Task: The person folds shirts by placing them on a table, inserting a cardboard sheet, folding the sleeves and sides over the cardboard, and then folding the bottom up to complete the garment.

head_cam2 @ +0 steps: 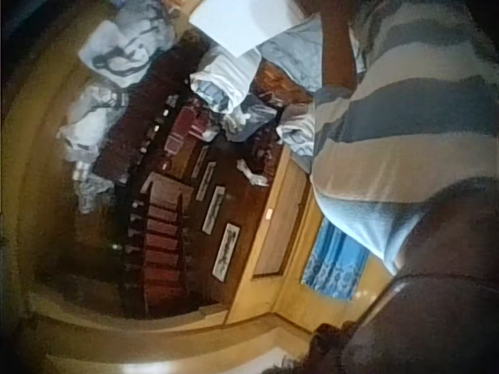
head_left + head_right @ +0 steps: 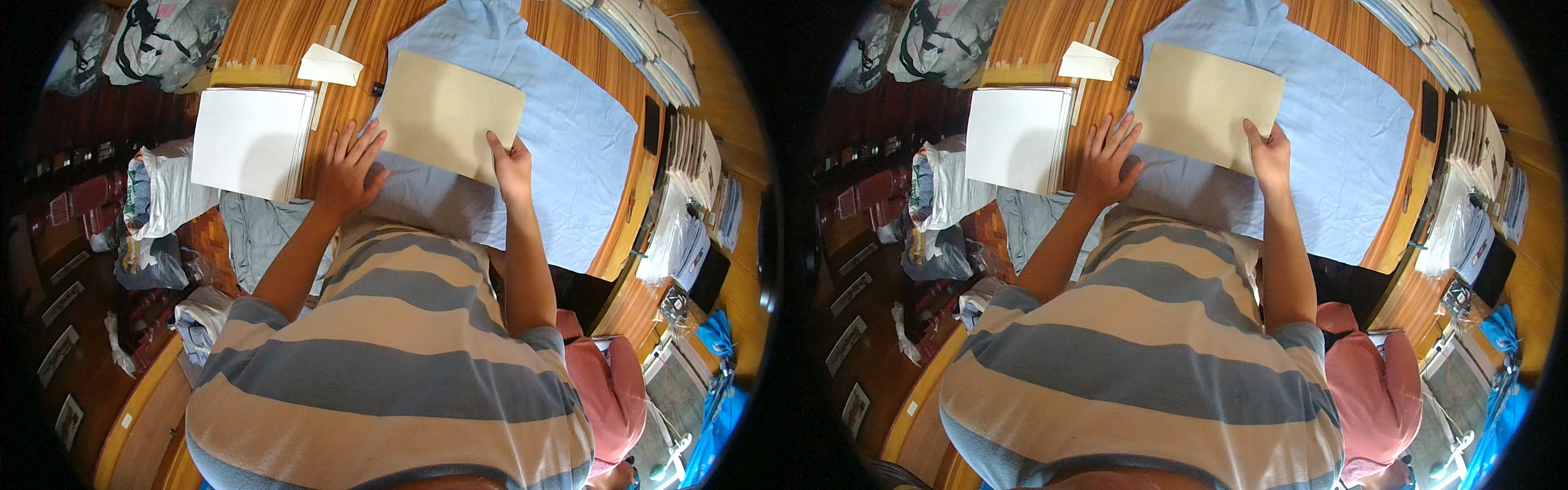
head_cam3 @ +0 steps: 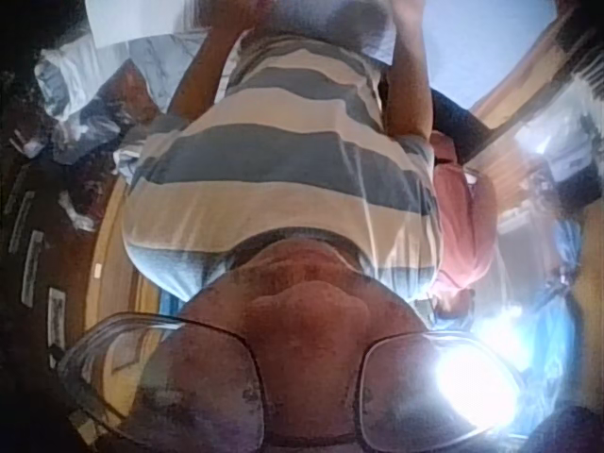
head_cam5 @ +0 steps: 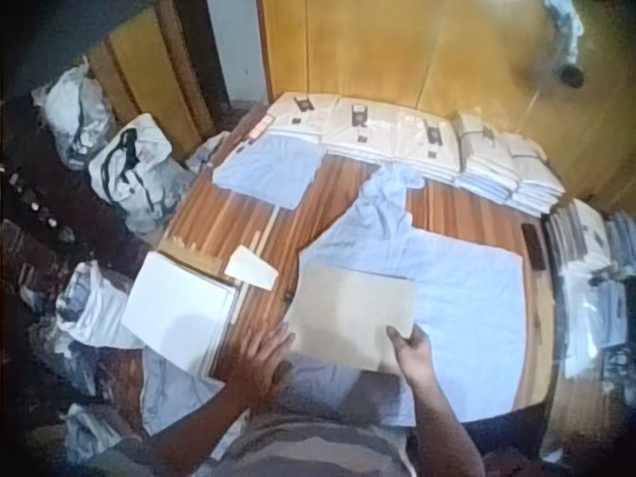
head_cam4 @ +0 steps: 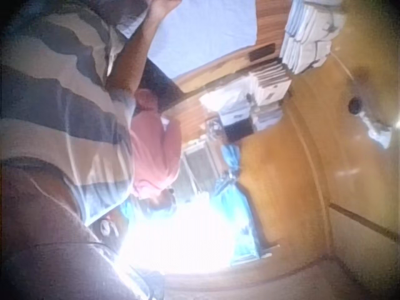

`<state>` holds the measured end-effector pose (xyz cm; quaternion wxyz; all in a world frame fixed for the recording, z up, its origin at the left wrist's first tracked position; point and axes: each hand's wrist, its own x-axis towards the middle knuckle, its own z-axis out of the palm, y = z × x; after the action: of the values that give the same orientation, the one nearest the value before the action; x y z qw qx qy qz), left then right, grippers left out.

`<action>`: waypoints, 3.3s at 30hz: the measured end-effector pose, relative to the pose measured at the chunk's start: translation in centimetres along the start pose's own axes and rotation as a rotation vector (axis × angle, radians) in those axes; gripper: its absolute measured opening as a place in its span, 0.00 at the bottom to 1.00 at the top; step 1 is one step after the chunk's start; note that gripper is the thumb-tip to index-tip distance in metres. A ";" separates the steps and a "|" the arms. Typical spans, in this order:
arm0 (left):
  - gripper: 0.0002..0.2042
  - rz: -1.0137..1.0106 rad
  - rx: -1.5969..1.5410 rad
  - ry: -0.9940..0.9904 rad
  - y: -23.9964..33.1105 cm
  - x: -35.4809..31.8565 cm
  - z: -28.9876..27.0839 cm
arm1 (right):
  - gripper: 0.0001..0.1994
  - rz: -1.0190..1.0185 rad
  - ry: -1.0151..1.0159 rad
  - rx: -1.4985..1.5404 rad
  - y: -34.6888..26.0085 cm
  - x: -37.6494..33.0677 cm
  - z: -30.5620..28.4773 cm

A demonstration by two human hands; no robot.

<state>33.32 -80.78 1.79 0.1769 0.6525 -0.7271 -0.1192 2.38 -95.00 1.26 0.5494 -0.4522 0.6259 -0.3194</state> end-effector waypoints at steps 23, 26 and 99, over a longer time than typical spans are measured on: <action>0.35 0.000 0.101 -0.003 0.6 0.4 -0.1 | 0.48 -0.201 0.196 -1.145 -4.0 -0.1 -0.8; 0.35 0.000 0.123 -0.004 0.5 0.5 0.0 | 0.48 -0.198 0.198 -1.199 -4.0 -0.1 -0.9; 0.22 0.269 -0.065 0.255 10.6 24.7 8.6 | 0.14 0.008 0.329 -0.947 1.1 6.6 -35.1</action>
<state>18.04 -104.48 0.80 0.3028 0.5533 -0.7752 -0.0342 -32.05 -103.98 4.39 0.1791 -0.5933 0.7821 -0.0654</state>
